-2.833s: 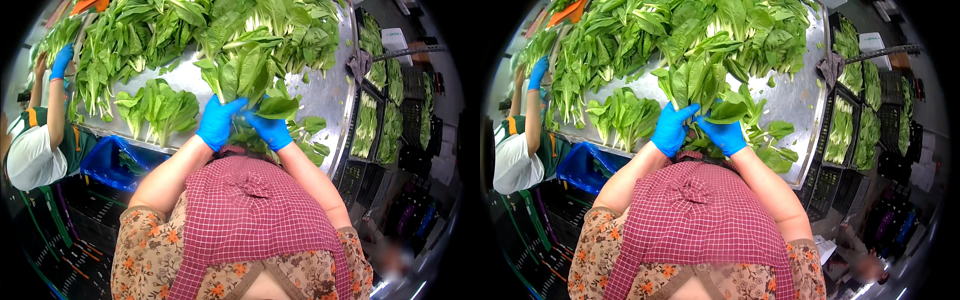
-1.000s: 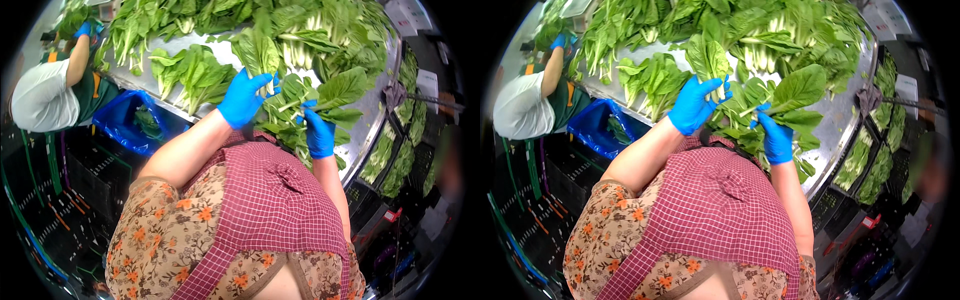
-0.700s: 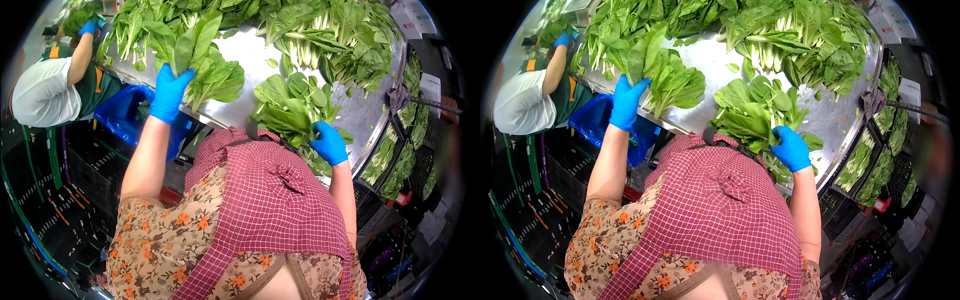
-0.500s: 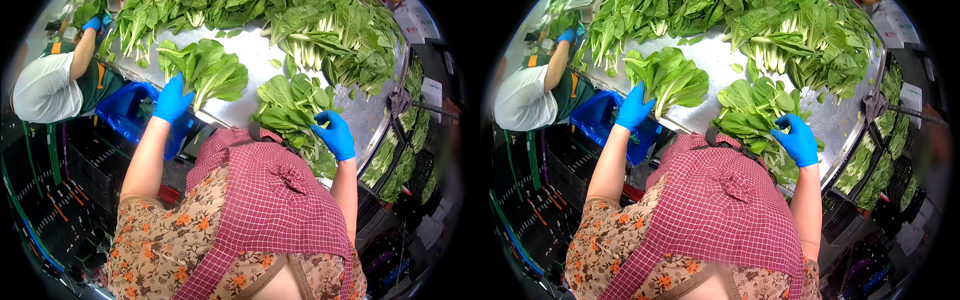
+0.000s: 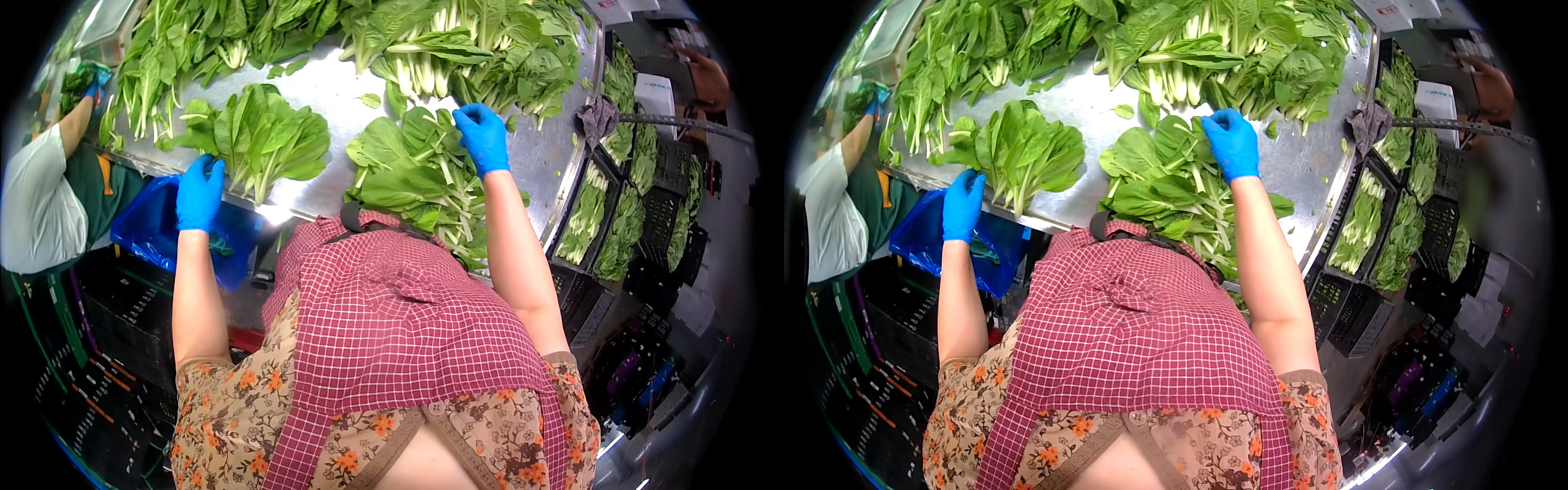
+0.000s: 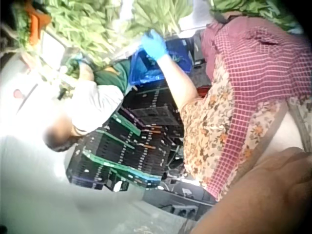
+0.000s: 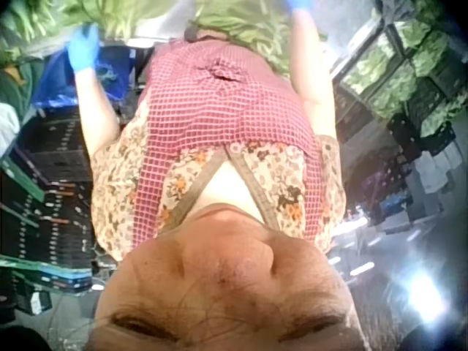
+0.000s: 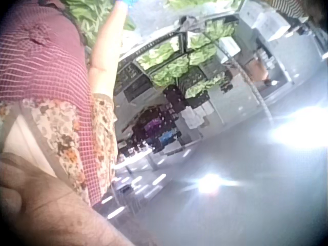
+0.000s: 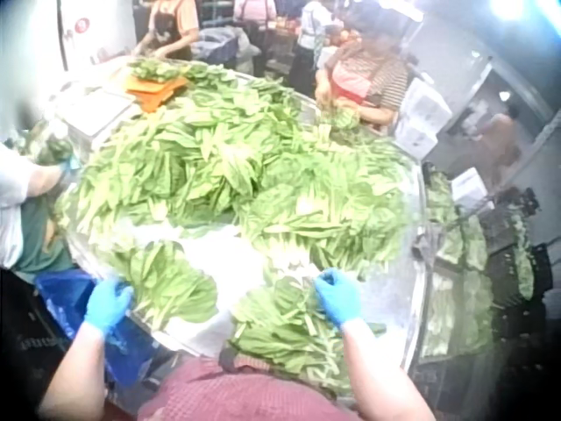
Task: The person picks up bunches of bok choy from a large pile on a metal table, removes individual leaves by hand, and places the sorted vegetables into a blue bin.
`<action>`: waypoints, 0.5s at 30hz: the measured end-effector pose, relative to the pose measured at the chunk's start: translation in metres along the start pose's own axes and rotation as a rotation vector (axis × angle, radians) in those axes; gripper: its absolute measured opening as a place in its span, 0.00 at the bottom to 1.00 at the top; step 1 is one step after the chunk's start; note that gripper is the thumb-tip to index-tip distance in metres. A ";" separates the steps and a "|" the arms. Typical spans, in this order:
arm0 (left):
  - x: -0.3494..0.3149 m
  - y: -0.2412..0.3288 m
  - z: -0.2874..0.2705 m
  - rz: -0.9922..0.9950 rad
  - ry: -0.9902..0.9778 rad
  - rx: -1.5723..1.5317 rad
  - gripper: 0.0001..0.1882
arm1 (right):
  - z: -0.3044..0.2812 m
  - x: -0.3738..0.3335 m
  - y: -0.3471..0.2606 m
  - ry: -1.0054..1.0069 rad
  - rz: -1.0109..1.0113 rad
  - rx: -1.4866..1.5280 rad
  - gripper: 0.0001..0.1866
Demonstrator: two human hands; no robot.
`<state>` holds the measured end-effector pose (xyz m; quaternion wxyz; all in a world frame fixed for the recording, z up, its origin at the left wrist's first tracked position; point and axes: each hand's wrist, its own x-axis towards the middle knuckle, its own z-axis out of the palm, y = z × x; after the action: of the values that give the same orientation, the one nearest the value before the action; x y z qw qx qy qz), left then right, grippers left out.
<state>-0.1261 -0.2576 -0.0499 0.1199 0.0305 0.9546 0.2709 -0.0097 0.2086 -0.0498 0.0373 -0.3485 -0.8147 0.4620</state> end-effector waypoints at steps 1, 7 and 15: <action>-0.001 0.010 -0.005 -0.027 0.021 0.041 0.23 | 0.006 0.008 0.004 0.017 -0.007 0.001 0.16; -0.002 0.060 -0.023 0.108 0.351 -0.078 0.14 | 0.040 0.047 0.010 0.054 0.057 -0.104 0.22; 0.013 0.204 0.058 0.574 -0.062 -0.429 0.18 | 0.036 0.039 -0.022 -0.069 0.231 0.255 0.15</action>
<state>-0.1261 -0.0531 0.0066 0.0714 0.2797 0.8244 0.4868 -0.0649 0.1987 -0.0637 0.0000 -0.4161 -0.7049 0.5744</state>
